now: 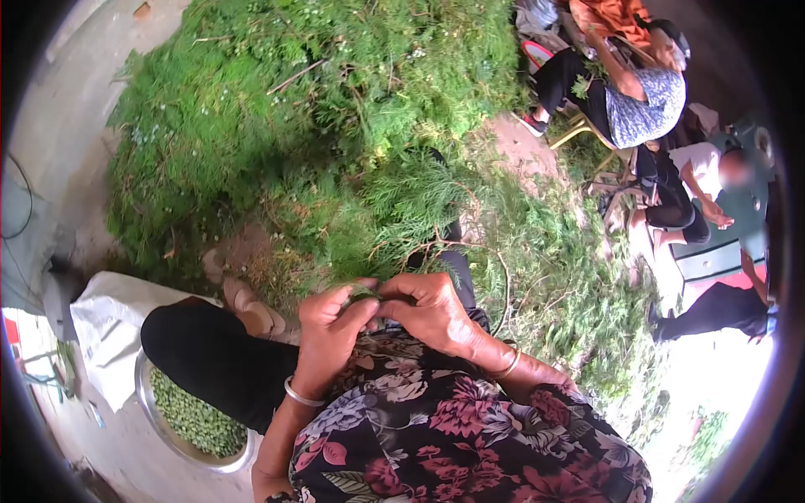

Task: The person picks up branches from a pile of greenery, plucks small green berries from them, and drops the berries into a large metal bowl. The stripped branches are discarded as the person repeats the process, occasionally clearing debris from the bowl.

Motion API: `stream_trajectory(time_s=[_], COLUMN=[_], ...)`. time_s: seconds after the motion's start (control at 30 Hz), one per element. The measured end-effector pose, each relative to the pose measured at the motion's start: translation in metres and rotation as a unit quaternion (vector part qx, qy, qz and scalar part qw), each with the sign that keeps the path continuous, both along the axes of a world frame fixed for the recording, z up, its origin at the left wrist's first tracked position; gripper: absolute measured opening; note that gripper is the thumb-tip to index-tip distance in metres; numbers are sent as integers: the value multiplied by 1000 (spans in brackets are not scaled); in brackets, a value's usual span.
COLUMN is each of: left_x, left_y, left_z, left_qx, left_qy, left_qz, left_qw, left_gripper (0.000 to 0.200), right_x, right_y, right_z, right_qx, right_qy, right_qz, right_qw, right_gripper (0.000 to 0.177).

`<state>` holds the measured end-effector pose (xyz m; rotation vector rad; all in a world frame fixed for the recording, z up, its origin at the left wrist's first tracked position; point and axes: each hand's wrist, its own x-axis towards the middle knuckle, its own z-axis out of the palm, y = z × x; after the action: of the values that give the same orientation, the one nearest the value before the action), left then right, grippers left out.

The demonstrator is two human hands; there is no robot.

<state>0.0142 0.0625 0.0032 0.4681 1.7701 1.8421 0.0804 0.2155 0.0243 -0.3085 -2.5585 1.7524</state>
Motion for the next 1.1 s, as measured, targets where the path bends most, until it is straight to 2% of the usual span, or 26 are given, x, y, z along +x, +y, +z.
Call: stream_trajectory(time_s=[0.03,0.1,0.17,0.2,0.23,0.3,0.37,0.43,0.5,0.57,0.6,0.63,0.67,0.7,0.77,0.8,0.83,0.87,0.9,0.97,1.0,1.03,1.07,1.1], left_x=[1,3,3,3,3,5,4,2,-7,-15,-19,-23,-26,-27,-36,-35,-32,-30,-28,-24,-17,-13,-10,-6], left_y=[0,-2,-5,-7,-7,-7,-8,-14,-29,-52,-65,-79,-95,-112,-164,-194,-226,-268,-294,-295,-335,-379,-374,-372], left_z=[1,2,1,-1,-3,-7,-6,-10,-26,-29,-27,-25,-17,-10,-10,-9,-6,-7,-6,3,-16,-55,-56,-54], left_qx=[1,40,55,75,72,199,194,189,316,383,389,395,401,407,497,479,458,414,368,194,-103,-277,-529,-738], left_qy=[3,-75,-97,-120,-120,-222,-231,-239,-366,-378,-370,-360,-341,-321,-273,-224,-174,-162,-149,-61,8,82,135,175], left_qz=[-4,16,9,3,7,-2,-1,5,6,40,75,110,148,184,144,193,240,289,337,546,541,520,497,432], left_qw=[1000,996,994,990,990,955,953,952,876,842,841,838,837,835,811,827,838,848,854,813,834,803,675,487], left_gripper=[16,17,16,15,15,11,11,11,16,21,23,24,26,27,30,31,32,33,36,43,51,57,59,62], right_x=[0,1,2,2,3,4,6,7,8,6,8,17,20,23,34,40,47,55,63,68,67,66,64,62], right_y=[0,0,1,1,1,2,3,7,18,27,35,48,54,59,83,91,99,106,113,107,105,103,101,102], right_z=[-1,-8,-13,-13,-10,-8,-6,7,0,14,15,22,19,14,5,-1,-8,-16,-27,-34,-32,-30,-27,-26], right_qx=[-61,-67,17,12,-17,-48,-127,-218,-256,-226,-149,61,140,173,323,324,326,328,263,92,91,23,-49,-55], right_qy=[12,58,88,88,92,95,19,9,54,84,109,37,69,159,198,196,106,16,-59,-128,-126,-132,-139,-138], right_qz=[4,7,33,37,34,33,33,-8,-61,-95,-97,-129,-175,-219,-266,-265,-283,-301,-290,-276,-277,-308,-335,-332], right_qw=[998,996,995,995,995,994,991,976,963,966,978,989,972,947,886,887,895,895,918,948,948,942,931,931], right_gripper=[8,5,7,7,5,4,2,8,6,9,18,25,30,35,44,44,48,53,57,56,56,56,55,55])
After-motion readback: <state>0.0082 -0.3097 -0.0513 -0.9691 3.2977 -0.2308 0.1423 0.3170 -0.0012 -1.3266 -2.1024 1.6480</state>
